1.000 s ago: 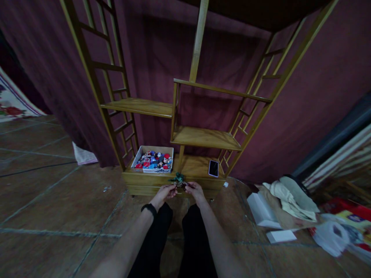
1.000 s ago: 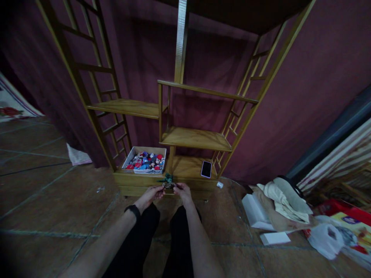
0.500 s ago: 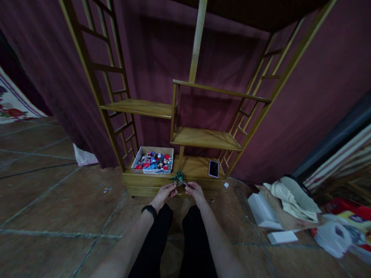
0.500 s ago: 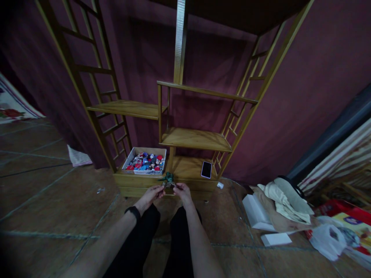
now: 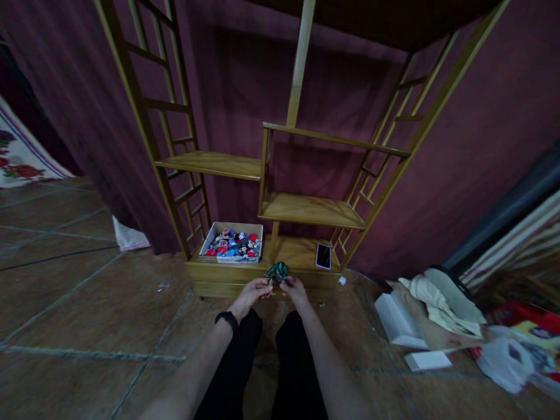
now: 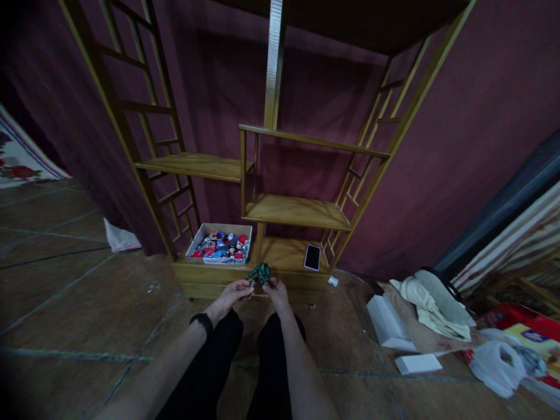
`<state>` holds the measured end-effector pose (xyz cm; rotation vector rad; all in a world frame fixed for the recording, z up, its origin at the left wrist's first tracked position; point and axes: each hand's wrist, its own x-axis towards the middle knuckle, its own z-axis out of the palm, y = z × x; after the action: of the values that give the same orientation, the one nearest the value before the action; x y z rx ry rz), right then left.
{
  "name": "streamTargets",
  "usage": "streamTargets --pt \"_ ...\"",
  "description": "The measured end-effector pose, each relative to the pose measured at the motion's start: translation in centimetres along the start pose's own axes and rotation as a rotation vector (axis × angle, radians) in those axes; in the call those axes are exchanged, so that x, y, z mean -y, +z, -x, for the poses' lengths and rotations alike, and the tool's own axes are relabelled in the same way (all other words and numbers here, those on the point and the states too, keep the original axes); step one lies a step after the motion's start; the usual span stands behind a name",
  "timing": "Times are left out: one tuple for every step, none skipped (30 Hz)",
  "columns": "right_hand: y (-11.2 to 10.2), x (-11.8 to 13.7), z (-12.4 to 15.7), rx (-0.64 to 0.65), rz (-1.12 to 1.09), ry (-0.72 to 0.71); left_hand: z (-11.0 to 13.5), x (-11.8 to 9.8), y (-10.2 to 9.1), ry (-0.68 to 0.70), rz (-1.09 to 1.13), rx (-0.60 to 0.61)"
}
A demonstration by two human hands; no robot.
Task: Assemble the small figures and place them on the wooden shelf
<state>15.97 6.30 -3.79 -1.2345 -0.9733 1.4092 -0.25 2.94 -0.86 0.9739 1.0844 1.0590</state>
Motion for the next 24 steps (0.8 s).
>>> streamTargets --pt "0.0 -0.1 0.0 0.007 0.036 -0.012 0.0 0.0 0.1 0.003 -0.008 0.012" --pt "0.0 -0.1 -0.1 0.017 0.076 -0.024 0.1 -0.1 0.1 0.007 -0.016 0.024" --pt "0.0 -0.2 -0.1 0.027 0.115 -0.035 0.1 -0.1 0.2 0.013 -0.023 0.033" --pt "-0.1 -0.2 -0.1 0.034 0.150 -0.046 0.1 0.0 0.3 0.020 -0.030 0.040" --pt "-0.1 -0.3 -0.1 0.042 0.177 -0.056 0.1 0.0 0.3 0.028 -0.037 0.044" --pt "-0.1 -0.4 -0.2 0.049 0.197 -0.067 0.1 0.0 0.4 0.036 -0.044 0.045" --pt "-0.2 -0.4 -0.2 0.056 0.211 -0.078 0.1 0.1 0.5 0.044 -0.052 0.043" --pt "-0.2 -0.5 -0.2 0.062 0.220 -0.087 0.1 0.2 0.6 0.052 -0.059 0.039" --pt "-0.2 -0.6 -0.3 0.067 0.228 -0.094 0.0 0.2 0.8 0.059 -0.063 0.033" --pt "-0.2 -0.7 -0.3 0.068 0.234 -0.099 0.0 0.3 0.9 0.065 -0.064 0.021" --pt "-0.3 -0.7 -0.4 0.067 0.238 -0.103 -0.1 0.4 0.9 0.071 -0.063 0.005" --pt "-0.3 -0.8 -0.4 0.064 0.239 -0.104 -0.1 0.5 1.0 0.075 -0.062 -0.010" --pt "-0.3 -0.9 -0.4 0.062 0.236 -0.105 -0.2 0.6 1.0 0.079 -0.059 -0.020" --pt "-0.3 -1.0 -0.5 0.060 0.231 -0.105 -0.3 0.8 1.0 0.082 -0.056 -0.025" --pt "-0.3 -1.1 -0.5 0.057 0.225 -0.105 -0.5 0.9 0.9 0.085 -0.052 -0.024" --pt "-0.3 -1.2 -0.6 0.054 0.221 -0.103 -0.6 1.0 0.8 0.088 -0.048 -0.019" --pt "-0.4 -1.3 -0.7 0.052 0.220 -0.100 -0.7 1.2 0.7 0.092 -0.046 -0.012" --pt "-0.4 -1.5 -0.8 0.050 0.221 -0.097 -0.8 1.3 0.6 0.097 -0.044 -0.008" --pt "-0.4 -1.6 -0.9 0.049 0.224 -0.094 -0.9 1.4 0.5 0.104 -0.045 -0.009" --pt "-0.4 -1.8 -1.0 0.048 0.226 -0.094 -1.0 1.5 0.5 0.111 -0.049 -0.014" --pt "-0.5 -2.0 -1.2 0.045 0.226 -0.097 -1.1 1.6 0.4 0.119 -0.056 -0.025" --pt "-0.5 -2.2 -1.3 0.041 0.226 -0.102 -1.2 1.7 0.4 0.129 -0.065 -0.037" --pt "-0.5 -2.4 -1.5 0.037 0.225 -0.109 -1.2 1.7 0.4 0.139 -0.076 -0.045" --pt "-0.6 -2.6 -1.6 0.036 0.227 -0.116 -1.3 1.8 0.4 0.146 -0.089 -0.049"
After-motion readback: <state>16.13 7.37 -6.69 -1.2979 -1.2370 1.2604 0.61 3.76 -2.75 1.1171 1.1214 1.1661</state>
